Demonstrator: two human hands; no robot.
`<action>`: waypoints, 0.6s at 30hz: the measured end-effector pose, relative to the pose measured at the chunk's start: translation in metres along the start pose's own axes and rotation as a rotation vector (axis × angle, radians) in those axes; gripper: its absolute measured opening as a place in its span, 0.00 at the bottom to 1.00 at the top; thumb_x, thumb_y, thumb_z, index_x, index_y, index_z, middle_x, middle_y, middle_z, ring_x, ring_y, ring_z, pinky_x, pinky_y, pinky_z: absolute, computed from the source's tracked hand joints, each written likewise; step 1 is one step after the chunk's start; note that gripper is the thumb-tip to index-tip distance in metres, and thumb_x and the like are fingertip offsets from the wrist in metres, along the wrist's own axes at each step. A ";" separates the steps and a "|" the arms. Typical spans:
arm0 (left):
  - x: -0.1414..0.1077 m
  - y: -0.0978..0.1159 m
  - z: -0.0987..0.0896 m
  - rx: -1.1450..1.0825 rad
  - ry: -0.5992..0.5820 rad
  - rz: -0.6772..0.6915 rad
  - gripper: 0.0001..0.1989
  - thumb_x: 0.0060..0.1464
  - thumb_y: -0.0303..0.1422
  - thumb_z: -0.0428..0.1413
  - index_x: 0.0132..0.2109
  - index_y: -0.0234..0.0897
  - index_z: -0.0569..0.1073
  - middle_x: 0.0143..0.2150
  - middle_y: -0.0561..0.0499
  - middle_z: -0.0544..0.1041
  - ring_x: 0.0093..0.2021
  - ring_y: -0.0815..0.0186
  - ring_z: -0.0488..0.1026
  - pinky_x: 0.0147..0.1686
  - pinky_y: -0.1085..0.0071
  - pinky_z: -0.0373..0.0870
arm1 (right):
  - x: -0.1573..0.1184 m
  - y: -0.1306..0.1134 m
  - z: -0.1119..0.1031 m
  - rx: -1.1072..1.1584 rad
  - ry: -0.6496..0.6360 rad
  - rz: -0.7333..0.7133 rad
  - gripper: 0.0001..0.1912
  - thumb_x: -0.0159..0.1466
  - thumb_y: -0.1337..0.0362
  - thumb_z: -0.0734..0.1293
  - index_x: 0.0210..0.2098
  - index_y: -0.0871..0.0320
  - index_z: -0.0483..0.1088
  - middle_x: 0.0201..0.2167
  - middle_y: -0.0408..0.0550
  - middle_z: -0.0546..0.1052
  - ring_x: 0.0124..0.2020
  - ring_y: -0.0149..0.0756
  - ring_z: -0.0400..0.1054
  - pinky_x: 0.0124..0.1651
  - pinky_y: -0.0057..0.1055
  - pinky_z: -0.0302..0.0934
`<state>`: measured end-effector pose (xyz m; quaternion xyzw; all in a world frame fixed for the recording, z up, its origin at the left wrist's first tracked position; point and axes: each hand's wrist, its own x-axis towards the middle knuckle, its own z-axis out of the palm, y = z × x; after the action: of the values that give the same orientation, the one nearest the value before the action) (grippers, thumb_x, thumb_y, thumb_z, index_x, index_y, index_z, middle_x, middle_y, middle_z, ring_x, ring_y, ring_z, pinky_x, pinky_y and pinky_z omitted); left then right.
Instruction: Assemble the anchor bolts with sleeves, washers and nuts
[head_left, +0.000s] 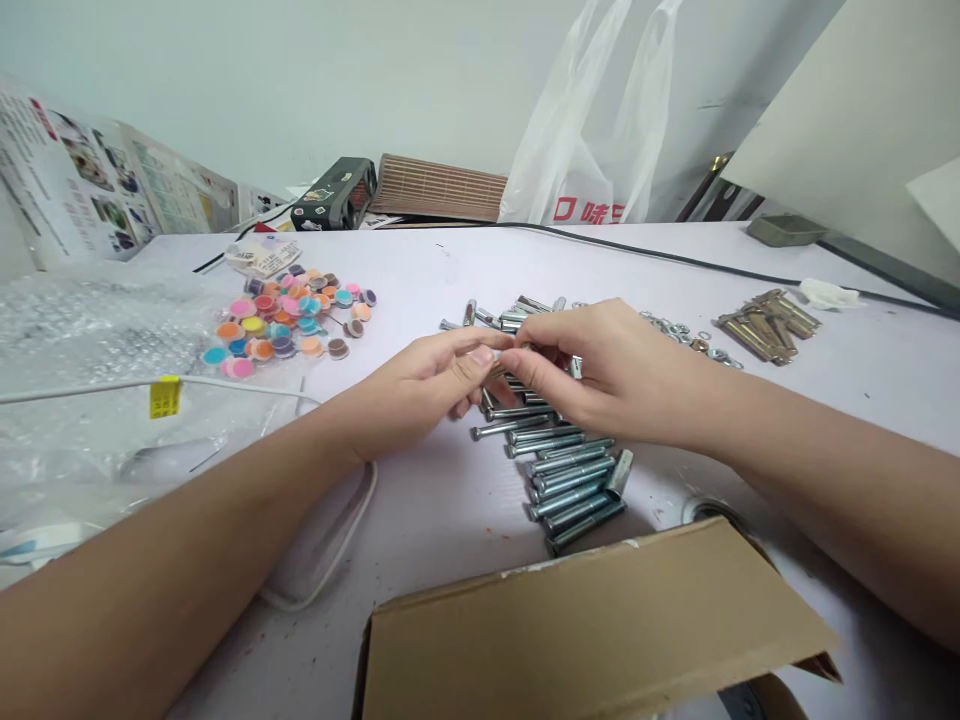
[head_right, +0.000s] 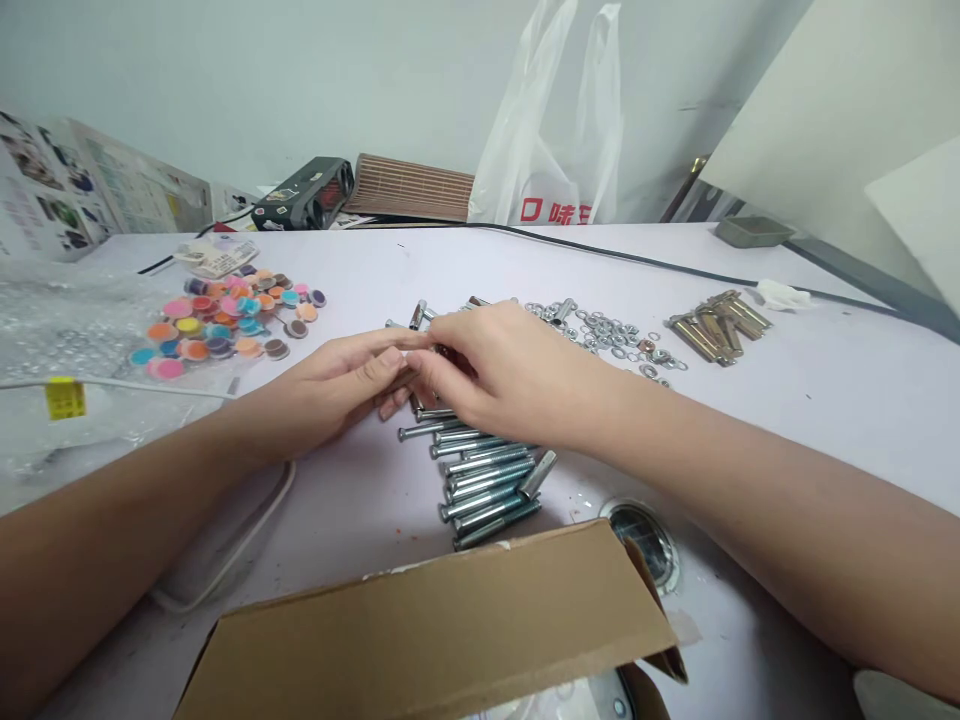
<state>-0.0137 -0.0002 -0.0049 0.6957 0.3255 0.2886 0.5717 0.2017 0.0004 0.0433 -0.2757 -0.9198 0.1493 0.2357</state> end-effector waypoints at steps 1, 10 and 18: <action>0.000 -0.002 0.000 -0.074 0.031 -0.014 0.21 0.70 0.45 0.47 0.57 0.33 0.69 0.43 0.44 0.76 0.35 0.67 0.66 0.37 0.70 0.65 | 0.000 0.000 -0.002 -0.020 0.036 -0.001 0.13 0.71 0.73 0.62 0.29 0.58 0.67 0.23 0.38 0.66 0.20 0.39 0.61 0.24 0.33 0.51; 0.000 -0.006 0.001 -0.134 0.180 -0.077 0.22 0.69 0.49 0.46 0.36 0.35 0.65 0.27 0.54 0.60 0.27 0.71 0.54 0.28 0.71 0.51 | 0.001 0.012 -0.014 -0.324 0.096 -0.118 0.10 0.71 0.62 0.56 0.33 0.55 0.58 0.28 0.48 0.66 0.27 0.51 0.64 0.28 0.39 0.54; -0.003 0.001 0.001 0.222 0.195 -0.001 0.21 0.72 0.42 0.44 0.32 0.34 0.63 0.25 0.55 0.58 0.26 0.72 0.54 0.27 0.70 0.52 | -0.008 0.021 -0.007 -0.138 0.004 -0.023 0.20 0.77 0.63 0.52 0.26 0.52 0.50 0.18 0.38 0.54 0.14 0.41 0.50 0.22 0.35 0.41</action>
<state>-0.0142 -0.0033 -0.0042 0.7234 0.4096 0.3167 0.4569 0.2204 0.0143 0.0382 -0.2809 -0.9306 0.0822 0.2200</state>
